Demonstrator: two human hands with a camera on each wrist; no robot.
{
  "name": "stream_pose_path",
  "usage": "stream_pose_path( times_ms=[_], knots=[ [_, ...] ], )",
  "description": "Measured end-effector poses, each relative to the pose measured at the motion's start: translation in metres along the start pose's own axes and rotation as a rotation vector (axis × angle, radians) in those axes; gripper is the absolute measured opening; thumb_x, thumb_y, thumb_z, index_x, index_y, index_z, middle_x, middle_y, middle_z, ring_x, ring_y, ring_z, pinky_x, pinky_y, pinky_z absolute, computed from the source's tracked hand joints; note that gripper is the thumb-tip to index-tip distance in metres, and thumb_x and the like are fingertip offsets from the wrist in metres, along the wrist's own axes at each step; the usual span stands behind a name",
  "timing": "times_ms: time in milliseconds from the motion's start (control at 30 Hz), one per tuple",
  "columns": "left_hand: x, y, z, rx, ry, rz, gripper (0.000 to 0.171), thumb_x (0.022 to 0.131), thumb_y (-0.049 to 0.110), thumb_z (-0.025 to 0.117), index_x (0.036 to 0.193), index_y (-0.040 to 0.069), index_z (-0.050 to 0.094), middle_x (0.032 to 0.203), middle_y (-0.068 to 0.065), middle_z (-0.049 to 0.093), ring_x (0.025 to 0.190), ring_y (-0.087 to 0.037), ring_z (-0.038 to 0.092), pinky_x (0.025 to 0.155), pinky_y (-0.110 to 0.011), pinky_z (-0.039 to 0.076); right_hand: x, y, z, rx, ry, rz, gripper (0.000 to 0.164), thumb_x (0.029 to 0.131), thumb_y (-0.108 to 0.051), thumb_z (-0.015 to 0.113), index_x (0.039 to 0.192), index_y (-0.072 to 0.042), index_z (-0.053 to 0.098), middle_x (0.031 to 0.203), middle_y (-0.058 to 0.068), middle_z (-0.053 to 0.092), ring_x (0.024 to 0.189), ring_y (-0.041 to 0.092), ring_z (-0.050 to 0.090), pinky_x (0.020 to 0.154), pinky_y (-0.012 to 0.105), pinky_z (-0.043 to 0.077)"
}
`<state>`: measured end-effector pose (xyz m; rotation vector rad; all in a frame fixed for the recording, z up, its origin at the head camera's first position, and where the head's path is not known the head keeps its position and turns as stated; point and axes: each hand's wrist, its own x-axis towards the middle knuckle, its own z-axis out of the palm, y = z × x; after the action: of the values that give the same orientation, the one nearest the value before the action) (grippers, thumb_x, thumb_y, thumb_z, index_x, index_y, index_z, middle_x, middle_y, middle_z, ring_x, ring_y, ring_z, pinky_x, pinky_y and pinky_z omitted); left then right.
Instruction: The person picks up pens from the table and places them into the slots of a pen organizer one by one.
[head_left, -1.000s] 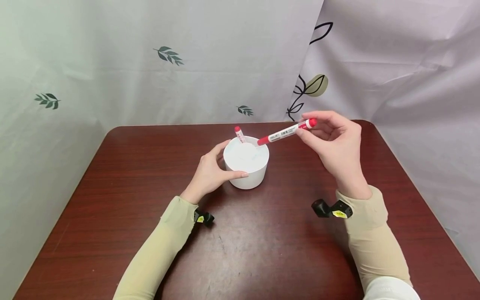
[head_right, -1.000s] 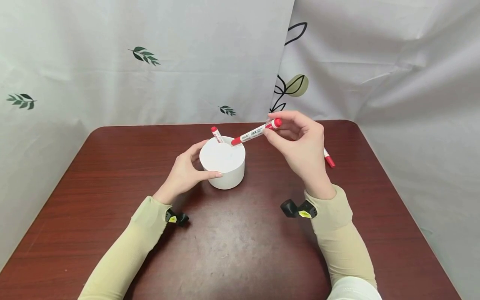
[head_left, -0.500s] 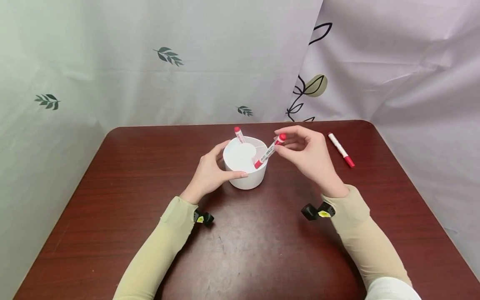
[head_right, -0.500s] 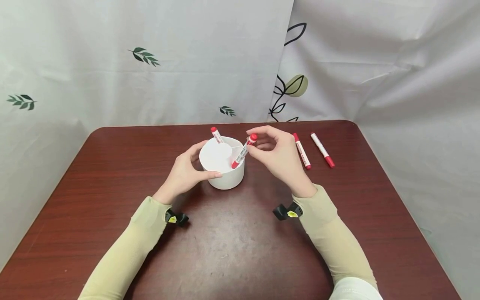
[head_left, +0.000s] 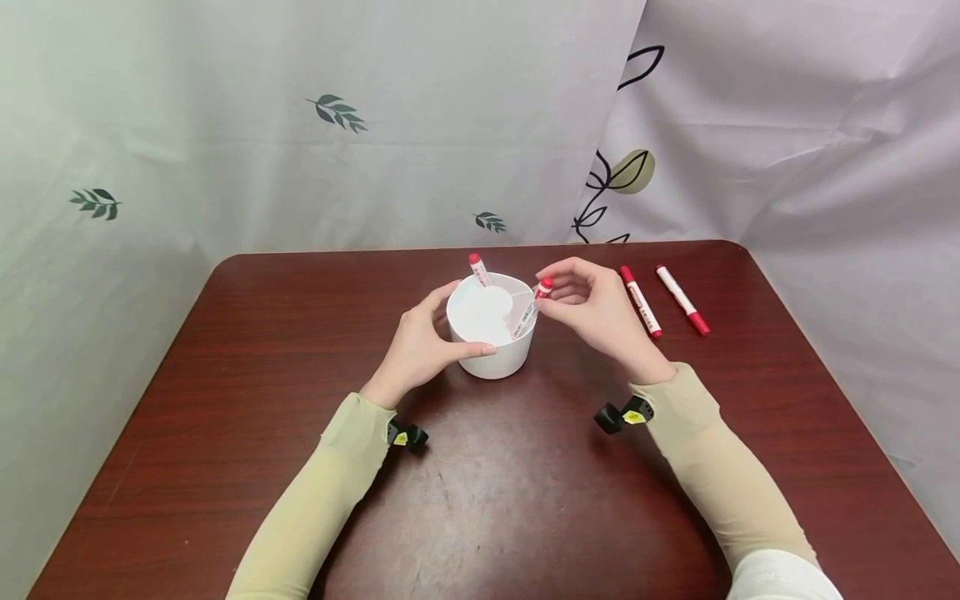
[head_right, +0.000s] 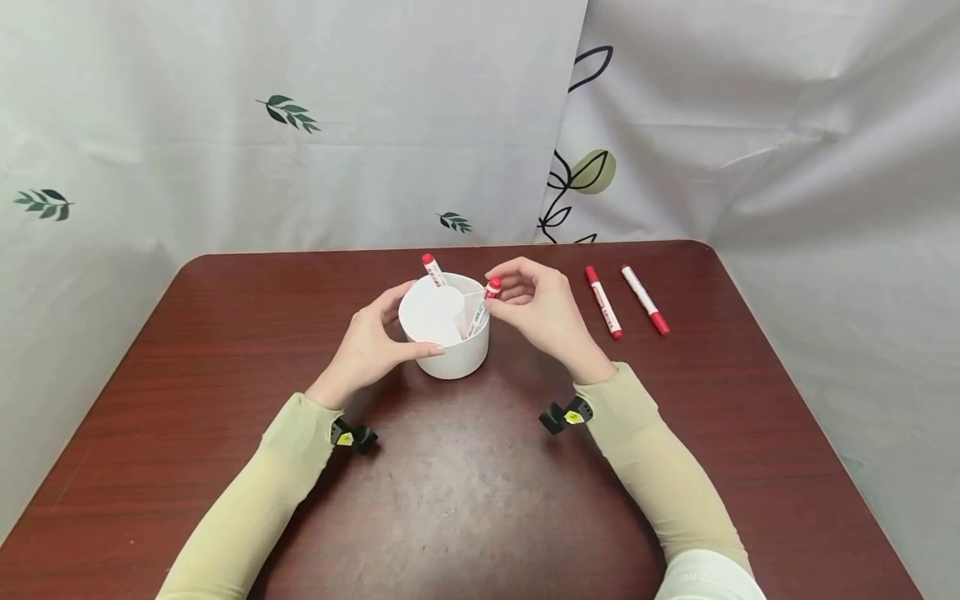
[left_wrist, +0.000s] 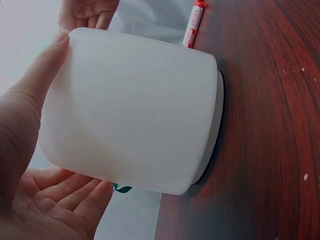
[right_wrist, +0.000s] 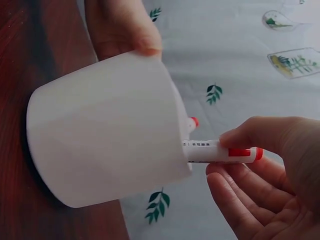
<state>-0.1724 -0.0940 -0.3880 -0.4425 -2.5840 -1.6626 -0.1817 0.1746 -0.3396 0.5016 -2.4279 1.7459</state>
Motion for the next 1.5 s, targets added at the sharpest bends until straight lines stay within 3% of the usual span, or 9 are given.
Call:
stream_pose_path(
  times_ms=[367,667,1033,1500],
  knots=[
    [0.001,0.0,0.0,-0.004,0.001,0.008,0.102,0.066,0.04,0.098,0.15,0.014,0.048,0.138,0.004,0.057,0.123,-0.018,0.06,0.108,-0.035,0.045,0.003,0.007,0.005,-0.065,-0.024,0.028,0.031,0.084,-0.008,0.083,0.113,-0.001,0.073,0.096,0.008,0.072,0.082,0.022,0.069,0.073,0.026,0.059],
    [0.0,-0.001,0.001,-0.016,-0.005,0.005,0.101,0.066,0.041,0.098,0.15,0.015,0.048,0.139,0.004,0.057,0.123,-0.016,0.059,0.107,-0.034,0.045,0.003,0.013,0.004,-0.03,-0.043,0.031,0.039,0.084,-0.009,0.084,0.121,-0.007,0.072,0.103,0.009,0.072,0.086,0.022,0.069,0.078,0.028,0.059],
    [0.0,-0.002,0.0,-0.014,-0.005,0.003,0.101,0.066,0.04,0.098,0.15,0.017,0.048,0.139,0.005,0.056,0.123,-0.016,0.059,0.107,-0.034,0.045,-0.006,0.016,-0.008,-0.001,-0.003,0.052,0.049,0.085,-0.014,0.085,0.131,-0.009,0.068,0.113,0.016,0.07,0.093,0.023,0.07,0.083,0.027,0.058],
    [-0.01,-0.007,-0.013,0.011,0.005,0.061,0.104,0.066,0.039,0.098,0.152,0.016,0.044,0.137,0.003,0.058,0.124,-0.012,0.056,0.105,-0.028,0.046,-0.025,0.026,-0.034,-0.026,0.055,0.078,0.048,0.086,-0.014,0.085,0.131,-0.009,0.068,0.109,0.011,0.071,0.089,0.02,0.071,0.081,0.025,0.058]
  ],
)
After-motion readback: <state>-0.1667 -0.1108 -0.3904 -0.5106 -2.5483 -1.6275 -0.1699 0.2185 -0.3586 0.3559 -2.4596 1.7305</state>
